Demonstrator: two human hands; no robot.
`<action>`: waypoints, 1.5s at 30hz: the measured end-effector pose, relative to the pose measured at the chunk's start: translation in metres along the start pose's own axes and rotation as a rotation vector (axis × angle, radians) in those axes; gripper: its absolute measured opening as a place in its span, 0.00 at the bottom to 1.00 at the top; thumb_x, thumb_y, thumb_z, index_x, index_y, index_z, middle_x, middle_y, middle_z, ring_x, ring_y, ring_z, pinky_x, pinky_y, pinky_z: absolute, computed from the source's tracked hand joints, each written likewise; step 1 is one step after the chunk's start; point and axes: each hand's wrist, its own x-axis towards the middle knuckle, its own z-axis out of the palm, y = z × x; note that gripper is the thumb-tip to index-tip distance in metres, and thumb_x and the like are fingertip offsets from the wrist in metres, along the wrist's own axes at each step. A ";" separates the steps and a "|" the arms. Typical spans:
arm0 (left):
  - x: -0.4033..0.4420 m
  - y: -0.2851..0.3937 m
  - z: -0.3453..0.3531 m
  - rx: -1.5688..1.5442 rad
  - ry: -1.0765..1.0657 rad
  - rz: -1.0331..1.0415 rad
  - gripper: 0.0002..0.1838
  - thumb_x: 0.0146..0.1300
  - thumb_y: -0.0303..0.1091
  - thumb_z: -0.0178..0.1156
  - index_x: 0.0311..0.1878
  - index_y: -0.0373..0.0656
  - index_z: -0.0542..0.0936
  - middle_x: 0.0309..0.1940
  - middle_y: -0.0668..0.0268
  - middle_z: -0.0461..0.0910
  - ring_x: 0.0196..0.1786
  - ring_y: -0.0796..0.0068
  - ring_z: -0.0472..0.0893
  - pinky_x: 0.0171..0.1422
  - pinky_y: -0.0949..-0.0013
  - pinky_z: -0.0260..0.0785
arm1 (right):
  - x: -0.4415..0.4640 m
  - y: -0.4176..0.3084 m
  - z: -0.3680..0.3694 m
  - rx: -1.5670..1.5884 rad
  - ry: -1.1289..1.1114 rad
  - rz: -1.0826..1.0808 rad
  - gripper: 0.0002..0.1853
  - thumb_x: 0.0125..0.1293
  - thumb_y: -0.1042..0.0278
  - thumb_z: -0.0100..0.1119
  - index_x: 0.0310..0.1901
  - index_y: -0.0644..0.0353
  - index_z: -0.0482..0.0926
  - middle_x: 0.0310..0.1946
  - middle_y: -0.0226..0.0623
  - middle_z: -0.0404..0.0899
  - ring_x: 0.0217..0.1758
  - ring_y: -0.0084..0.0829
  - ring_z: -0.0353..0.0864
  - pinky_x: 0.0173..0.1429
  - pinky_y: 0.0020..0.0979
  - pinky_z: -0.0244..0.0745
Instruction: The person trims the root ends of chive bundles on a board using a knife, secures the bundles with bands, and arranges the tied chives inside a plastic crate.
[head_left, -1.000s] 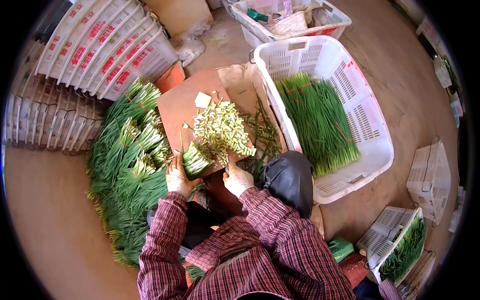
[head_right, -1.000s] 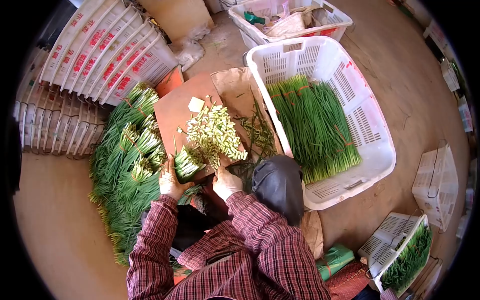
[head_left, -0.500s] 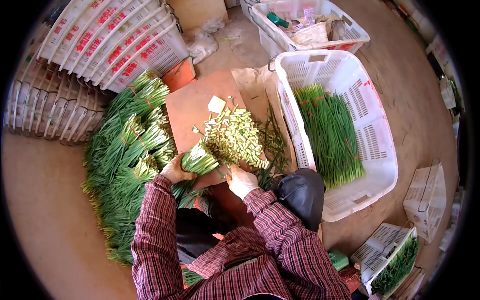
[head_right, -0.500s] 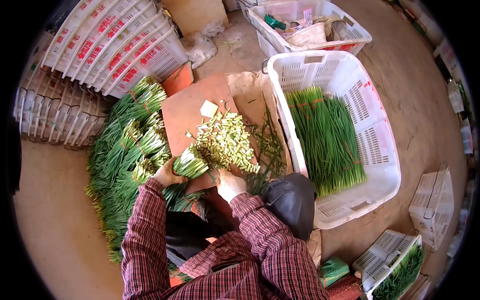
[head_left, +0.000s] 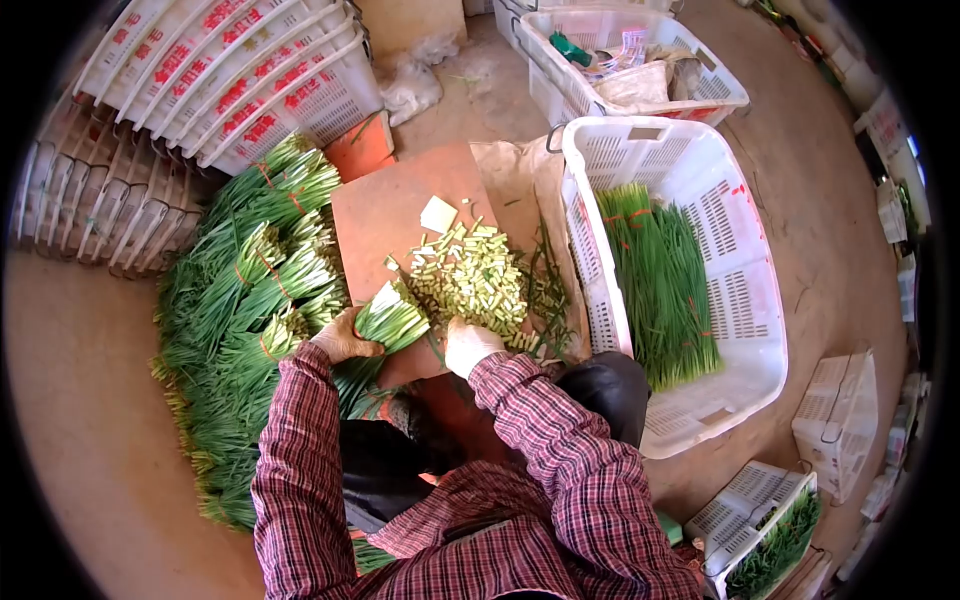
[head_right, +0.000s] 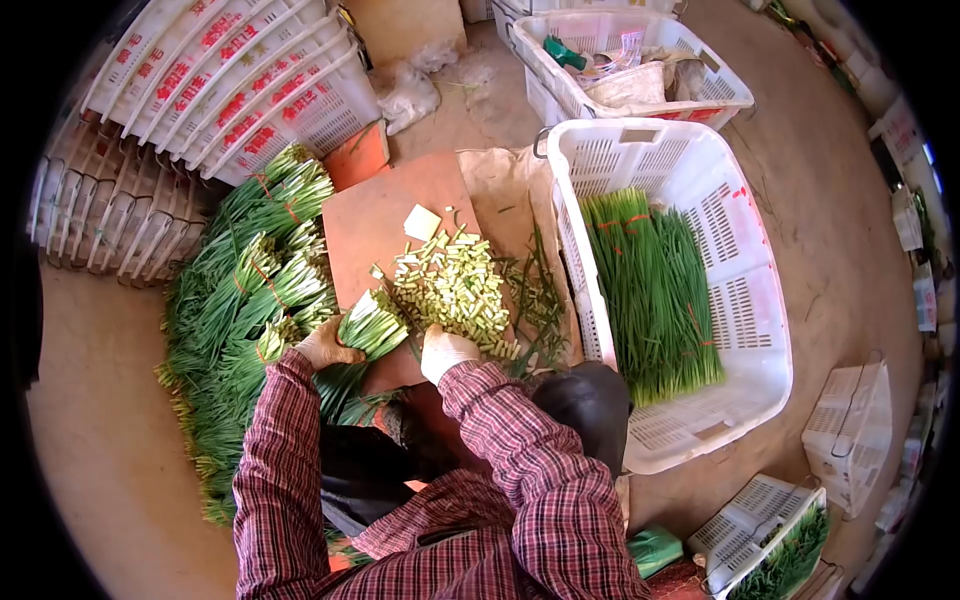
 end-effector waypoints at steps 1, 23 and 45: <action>-0.004 0.004 0.003 -0.007 0.002 0.004 0.46 0.43 0.39 0.80 0.68 0.35 0.72 0.52 0.61 0.83 0.55 0.71 0.81 0.66 0.66 0.72 | -0.003 -0.002 -0.003 0.001 -0.024 0.021 0.20 0.69 0.64 0.50 0.57 0.68 0.71 0.39 0.51 0.88 0.43 0.47 0.90 0.46 0.46 0.85; -0.104 0.071 0.057 -0.705 0.181 0.627 0.47 0.51 0.43 0.72 0.73 0.36 0.67 0.64 0.59 0.78 0.66 0.66 0.76 0.72 0.62 0.67 | -0.121 -0.030 -0.069 1.047 0.116 -0.577 0.50 0.65 0.43 0.70 0.78 0.63 0.55 0.73 0.53 0.64 0.77 0.44 0.64 0.77 0.42 0.62; -0.171 0.157 0.150 -0.117 1.045 0.924 0.19 0.62 0.26 0.72 0.56 0.36 0.81 0.37 0.68 0.81 0.37 0.82 0.78 0.44 0.77 0.75 | -0.204 -0.034 -0.032 0.926 0.763 -0.442 0.48 0.52 0.64 0.82 0.71 0.66 0.63 0.60 0.46 0.76 0.59 0.37 0.78 0.64 0.38 0.74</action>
